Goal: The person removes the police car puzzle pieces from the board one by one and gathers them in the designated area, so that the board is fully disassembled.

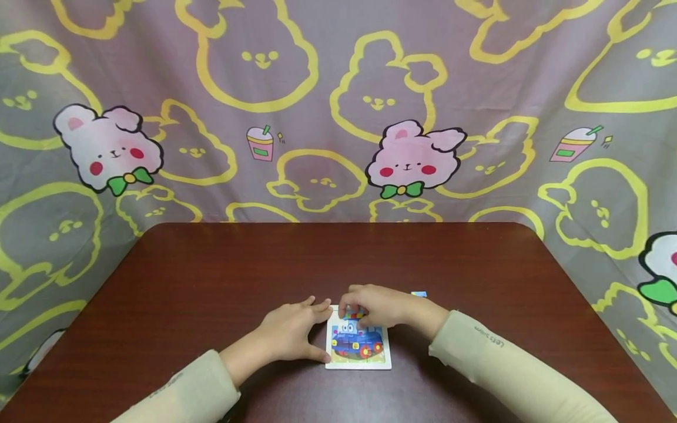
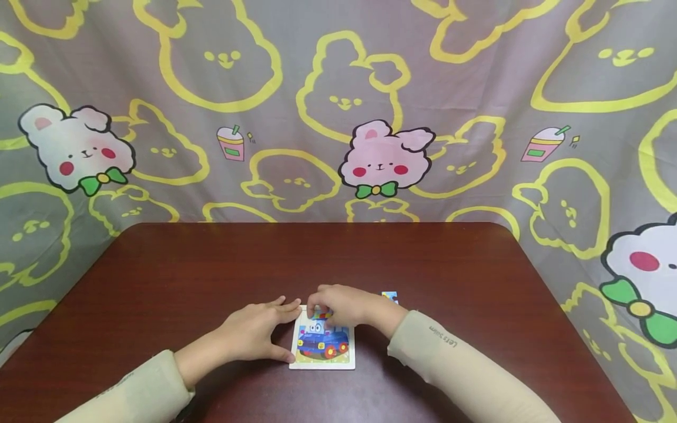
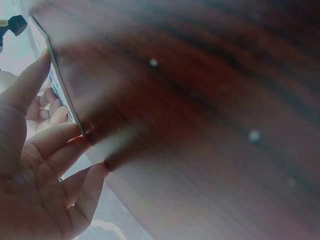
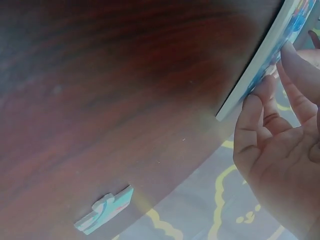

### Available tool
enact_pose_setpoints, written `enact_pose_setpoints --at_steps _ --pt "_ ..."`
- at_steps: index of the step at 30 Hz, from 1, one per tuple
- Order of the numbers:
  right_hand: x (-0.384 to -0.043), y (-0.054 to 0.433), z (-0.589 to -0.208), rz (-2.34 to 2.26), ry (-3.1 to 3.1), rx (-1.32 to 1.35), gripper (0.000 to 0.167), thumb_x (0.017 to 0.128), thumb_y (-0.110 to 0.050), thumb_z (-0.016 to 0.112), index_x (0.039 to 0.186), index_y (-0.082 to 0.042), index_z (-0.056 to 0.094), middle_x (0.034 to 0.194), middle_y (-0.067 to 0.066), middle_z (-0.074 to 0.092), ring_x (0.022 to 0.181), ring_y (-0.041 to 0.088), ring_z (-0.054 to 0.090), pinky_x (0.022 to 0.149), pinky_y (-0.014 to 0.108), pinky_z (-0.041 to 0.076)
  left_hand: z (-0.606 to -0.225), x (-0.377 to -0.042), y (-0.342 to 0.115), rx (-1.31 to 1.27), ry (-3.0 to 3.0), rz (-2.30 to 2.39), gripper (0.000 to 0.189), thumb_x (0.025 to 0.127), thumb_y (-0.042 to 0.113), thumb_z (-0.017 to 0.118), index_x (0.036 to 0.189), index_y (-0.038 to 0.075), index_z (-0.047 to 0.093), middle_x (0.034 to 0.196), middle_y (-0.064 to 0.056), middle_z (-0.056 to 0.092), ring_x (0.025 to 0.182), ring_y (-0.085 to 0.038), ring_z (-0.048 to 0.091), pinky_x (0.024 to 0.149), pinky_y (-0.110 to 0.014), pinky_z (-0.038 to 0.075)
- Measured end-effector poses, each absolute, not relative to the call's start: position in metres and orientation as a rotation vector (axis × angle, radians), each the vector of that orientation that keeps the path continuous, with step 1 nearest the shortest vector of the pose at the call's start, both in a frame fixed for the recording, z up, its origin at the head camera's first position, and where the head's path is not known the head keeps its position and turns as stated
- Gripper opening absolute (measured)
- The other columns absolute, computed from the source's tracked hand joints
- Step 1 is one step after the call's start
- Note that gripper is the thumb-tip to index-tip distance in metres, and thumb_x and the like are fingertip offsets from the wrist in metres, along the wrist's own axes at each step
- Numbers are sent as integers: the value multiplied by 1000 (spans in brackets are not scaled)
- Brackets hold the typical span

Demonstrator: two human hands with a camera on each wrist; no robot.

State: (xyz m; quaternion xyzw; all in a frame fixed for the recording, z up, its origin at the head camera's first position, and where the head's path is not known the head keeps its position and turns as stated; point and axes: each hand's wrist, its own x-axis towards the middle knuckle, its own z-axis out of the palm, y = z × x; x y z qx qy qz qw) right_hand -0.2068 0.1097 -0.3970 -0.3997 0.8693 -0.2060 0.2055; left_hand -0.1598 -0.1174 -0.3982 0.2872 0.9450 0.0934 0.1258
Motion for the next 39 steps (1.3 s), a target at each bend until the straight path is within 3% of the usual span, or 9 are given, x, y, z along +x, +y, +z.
enact_pose_setpoints --at_steps 25,31,36,39 --pt "-202 107 -400 -568 2497 -1133 31 87 -3 74 104 -24 59 103 -2 53 95 15 55 83 28 48 -397 -161 -118 805 2759 290 86 71 61 81 144 23 55 153 -1 49 143 -33 43 91 -58 52" --pt "-205 112 -404 -650 2451 -1153 33 86 -3 74 110 -20 61 104 0 55 95 15 55 84 28 48 -398 -160 -117 815 2754 297 86 72 61 80 144 21 55 153 -1 48 143 -33 43 89 -58 53" --pt "-208 118 -407 -752 2396 -1071 37 87 -5 75 118 -15 57 98 -1 60 81 8 53 77 24 48 -400 -160 -116 814 2755 284 87 72 63 79 144 21 55 153 0 48 143 -32 43 90 -58 53" --pt "-209 122 -406 -815 2362 -1037 32 88 -4 73 115 -15 58 95 -1 61 73 7 53 71 22 48 -400 -160 -116 807 2758 279 86 72 63 80 143 21 56 153 0 48 143 -31 43 91 -57 52"
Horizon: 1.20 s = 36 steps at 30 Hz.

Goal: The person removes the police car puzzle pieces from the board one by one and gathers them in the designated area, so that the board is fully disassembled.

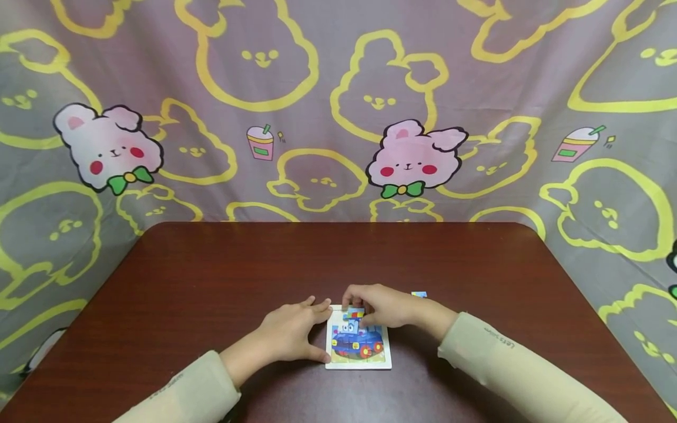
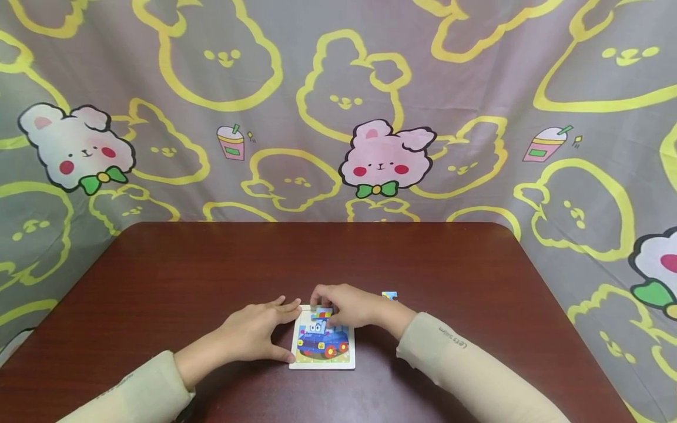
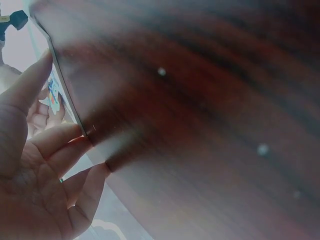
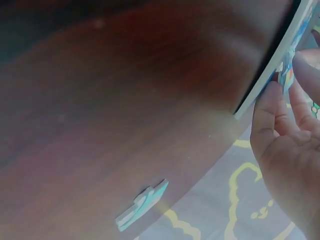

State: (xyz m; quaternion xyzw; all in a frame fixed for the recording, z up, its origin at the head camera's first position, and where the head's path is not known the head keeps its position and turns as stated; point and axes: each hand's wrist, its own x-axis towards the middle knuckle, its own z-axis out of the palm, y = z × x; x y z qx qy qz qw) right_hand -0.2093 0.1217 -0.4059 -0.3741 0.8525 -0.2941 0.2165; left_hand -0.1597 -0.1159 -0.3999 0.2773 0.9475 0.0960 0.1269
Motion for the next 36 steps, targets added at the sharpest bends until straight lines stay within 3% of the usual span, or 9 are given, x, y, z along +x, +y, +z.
enact_pose_setpoints --at_steps 12,22,36 --pt "-211 126 -403 -968 2319 -1047 27 91 6 63 109 -13 66 89 -2 65 77 6 56 74 22 50 -400 -158 -116 817 2757 296 85 72 61 80 143 20 56 153 -1 48 143 -33 44 97 -58 49" --pt "-212 140 -392 -1031 2336 -1036 23 92 3 63 110 -11 66 93 -2 69 87 8 60 87 27 52 -398 -157 -115 802 2758 291 86 72 61 81 143 21 56 153 0 48 143 -32 43 96 -58 50" --pt "-212 181 -385 -1108 2394 -938 21 92 -3 67 111 -12 68 94 0 70 82 12 61 74 26 54 -398 -157 -117 818 2762 296 86 73 60 80 144 19 55 154 -1 47 144 -31 42 97 -59 49"
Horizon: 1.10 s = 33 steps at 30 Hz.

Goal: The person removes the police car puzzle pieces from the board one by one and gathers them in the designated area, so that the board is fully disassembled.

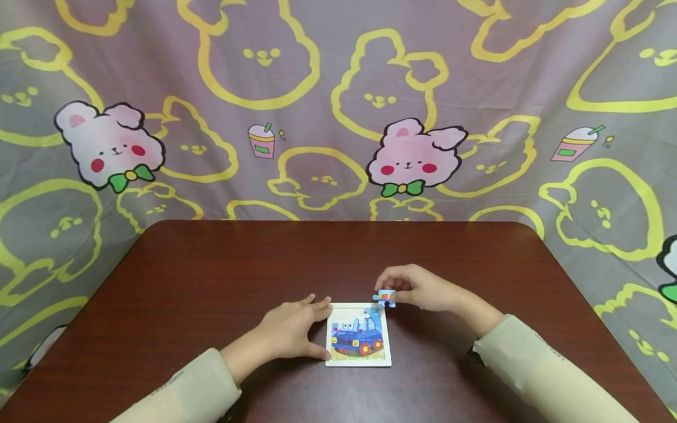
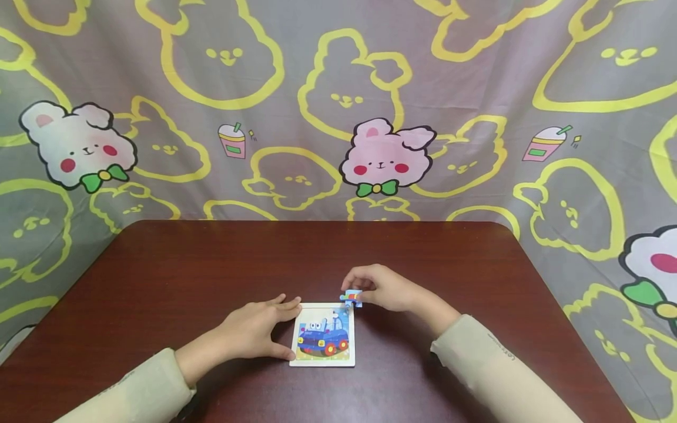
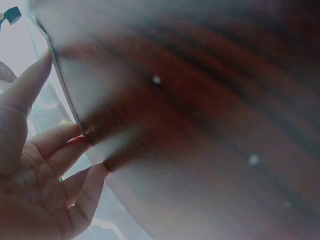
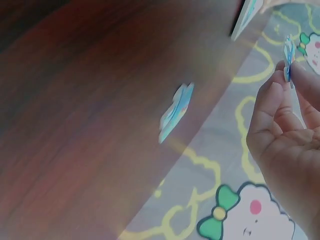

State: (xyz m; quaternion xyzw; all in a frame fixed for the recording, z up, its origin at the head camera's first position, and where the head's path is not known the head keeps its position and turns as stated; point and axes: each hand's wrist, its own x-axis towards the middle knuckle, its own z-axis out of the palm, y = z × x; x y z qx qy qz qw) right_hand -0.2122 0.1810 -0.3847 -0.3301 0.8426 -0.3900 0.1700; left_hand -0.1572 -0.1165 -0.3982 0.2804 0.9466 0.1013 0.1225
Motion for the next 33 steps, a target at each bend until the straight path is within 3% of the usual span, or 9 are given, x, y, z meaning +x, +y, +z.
enact_pose_setpoints --at_steps 8,18,27,33 --pt "-211 212 -384 -1166 2431 -876 22 92 1 64 112 -8 68 95 4 71 77 21 63 66 27 53 -398 -158 -116 812 2765 287 86 72 59 81 144 19 55 154 0 47 144 -31 42 94 -59 51" --pt "-211 251 -385 -1205 2505 -844 22 92 -1 66 113 -5 68 93 5 69 82 13 61 72 24 51 -399 -157 -117 808 2759 292 85 73 59 80 144 20 54 154 -1 47 145 -31 41 99 -60 47" --pt "-216 275 -393 -1231 2499 -859 20 91 2 65 110 2 68 89 10 70 78 10 61 71 23 50 -398 -158 -118 805 2766 307 85 73 59 81 144 19 55 154 -1 47 144 -32 42 98 -60 48" --pt "-217 285 -397 -1191 2502 -817 19 89 2 66 108 1 70 91 7 73 81 6 59 72 22 47 -399 -157 -117 808 2768 309 85 72 59 81 143 19 55 154 -1 47 144 -32 42 96 -60 50"
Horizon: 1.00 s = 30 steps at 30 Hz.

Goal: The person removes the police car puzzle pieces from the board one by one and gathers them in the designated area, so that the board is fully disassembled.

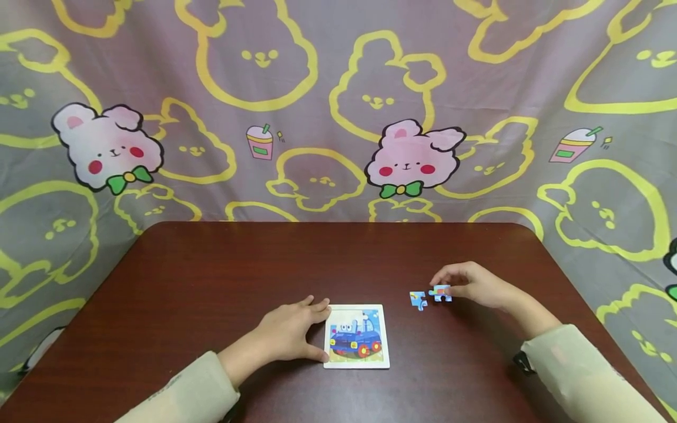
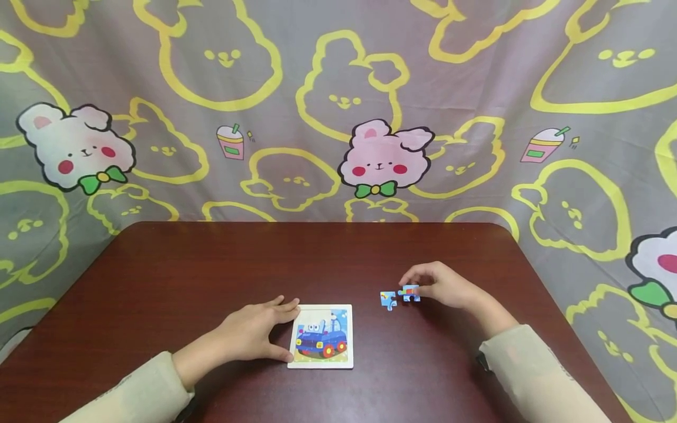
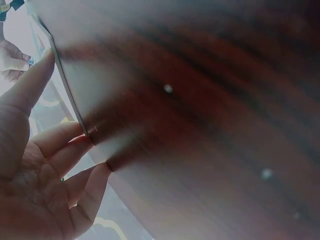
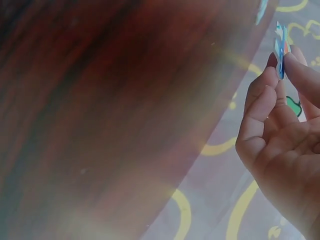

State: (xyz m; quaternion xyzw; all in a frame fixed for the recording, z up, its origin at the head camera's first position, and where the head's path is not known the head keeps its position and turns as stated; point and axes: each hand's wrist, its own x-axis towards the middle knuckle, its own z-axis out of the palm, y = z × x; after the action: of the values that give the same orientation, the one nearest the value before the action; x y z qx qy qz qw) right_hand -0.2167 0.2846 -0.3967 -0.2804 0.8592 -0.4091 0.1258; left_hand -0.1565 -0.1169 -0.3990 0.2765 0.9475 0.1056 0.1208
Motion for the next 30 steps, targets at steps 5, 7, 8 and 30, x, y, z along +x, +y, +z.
enact_pose_setpoints --at_steps 5,7,8,30 --pt "-219 288 -402 -1165 2485 -835 20 89 3 66 107 -1 71 91 9 73 82 5 57 72 22 46 -399 -156 -117 808 2771 309 85 72 59 81 143 20 56 153 0 48 144 -31 42 95 -59 50" --pt "-220 289 -404 -1155 2479 -841 20 88 5 65 106 -1 71 90 10 72 82 6 57 71 22 46 -400 -156 -117 810 2770 312 85 72 59 81 143 19 56 153 -1 48 144 -31 42 95 -60 50" --pt "-221 289 -405 -1149 2478 -845 21 87 6 65 106 0 71 89 11 71 82 6 57 71 22 46 -400 -156 -116 812 2768 312 85 72 59 81 143 19 56 153 -1 48 144 -31 42 96 -59 49" --pt "-220 293 -406 -948 2630 -765 23 86 2 70 108 -2 68 86 2 60 67 4 48 59 22 42 -400 -156 -117 812 2762 314 86 73 60 80 144 19 55 154 0 47 145 -30 41 96 -58 50"
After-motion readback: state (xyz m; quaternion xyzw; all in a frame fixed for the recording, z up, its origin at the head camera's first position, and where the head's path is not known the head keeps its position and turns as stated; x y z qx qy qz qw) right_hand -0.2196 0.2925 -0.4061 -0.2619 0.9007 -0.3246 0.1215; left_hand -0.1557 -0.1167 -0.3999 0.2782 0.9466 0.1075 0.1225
